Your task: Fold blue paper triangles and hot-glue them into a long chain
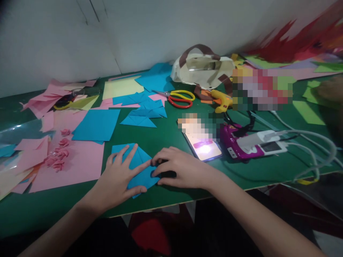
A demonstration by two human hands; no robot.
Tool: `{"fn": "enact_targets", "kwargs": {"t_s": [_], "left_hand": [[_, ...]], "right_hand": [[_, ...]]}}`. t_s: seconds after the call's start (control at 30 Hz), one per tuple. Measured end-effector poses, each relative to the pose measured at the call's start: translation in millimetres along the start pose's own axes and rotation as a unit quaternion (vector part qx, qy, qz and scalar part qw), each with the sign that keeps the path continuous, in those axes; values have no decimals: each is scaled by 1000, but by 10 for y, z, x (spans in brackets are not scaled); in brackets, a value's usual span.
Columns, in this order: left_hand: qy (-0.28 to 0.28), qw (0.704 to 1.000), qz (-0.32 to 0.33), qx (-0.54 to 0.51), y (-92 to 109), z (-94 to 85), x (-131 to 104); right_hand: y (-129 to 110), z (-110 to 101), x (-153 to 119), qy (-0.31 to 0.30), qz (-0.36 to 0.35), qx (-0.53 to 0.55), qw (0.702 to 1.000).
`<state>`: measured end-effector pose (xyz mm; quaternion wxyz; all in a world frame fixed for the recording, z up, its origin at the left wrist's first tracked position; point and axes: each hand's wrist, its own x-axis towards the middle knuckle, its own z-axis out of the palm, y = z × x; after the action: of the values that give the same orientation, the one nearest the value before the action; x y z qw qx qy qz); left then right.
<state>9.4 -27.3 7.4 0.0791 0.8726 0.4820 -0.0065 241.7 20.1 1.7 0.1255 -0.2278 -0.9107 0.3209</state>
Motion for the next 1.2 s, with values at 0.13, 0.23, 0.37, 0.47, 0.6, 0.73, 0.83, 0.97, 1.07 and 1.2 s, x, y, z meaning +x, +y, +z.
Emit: {"fn": "enact_targets", "kwargs": {"t_s": [0.13,0.23,0.37,0.47,0.6,0.73,0.83,0.97,1.07,1.2], "left_hand": [[-8,1000,6,-13,11,-19,-7],[-12,1000,-4,-19,10,-13,-7],[-12,1000,-19,-22,7,17,-6],[-5,999,-24,-23,2,44,-13],[13,999,-22,-19,-2,71,-26],[6,1000,-24,-18,-3,85,-37],[-2,1000,-23,-20,-7,88,-36],[-5,1000,-16,-22,-14,86,-29],[-2,1000,-12,-23,-20,83,-28],[0,1000,-8,-23,-29,74,-26]], "right_hand": [[5,59,54,34,-21,-30,999],[4,109,131,48,-12,-34,998],[1,181,253,53,5,-33,998],[-15,227,342,51,36,-23,998],[-36,243,423,56,74,-63,994],[-18,192,405,81,108,-93,986],[20,153,326,77,100,-80,989],[72,134,195,70,93,-36,993],[77,124,128,72,91,-23,993],[38,103,102,66,95,-24,993]]}}
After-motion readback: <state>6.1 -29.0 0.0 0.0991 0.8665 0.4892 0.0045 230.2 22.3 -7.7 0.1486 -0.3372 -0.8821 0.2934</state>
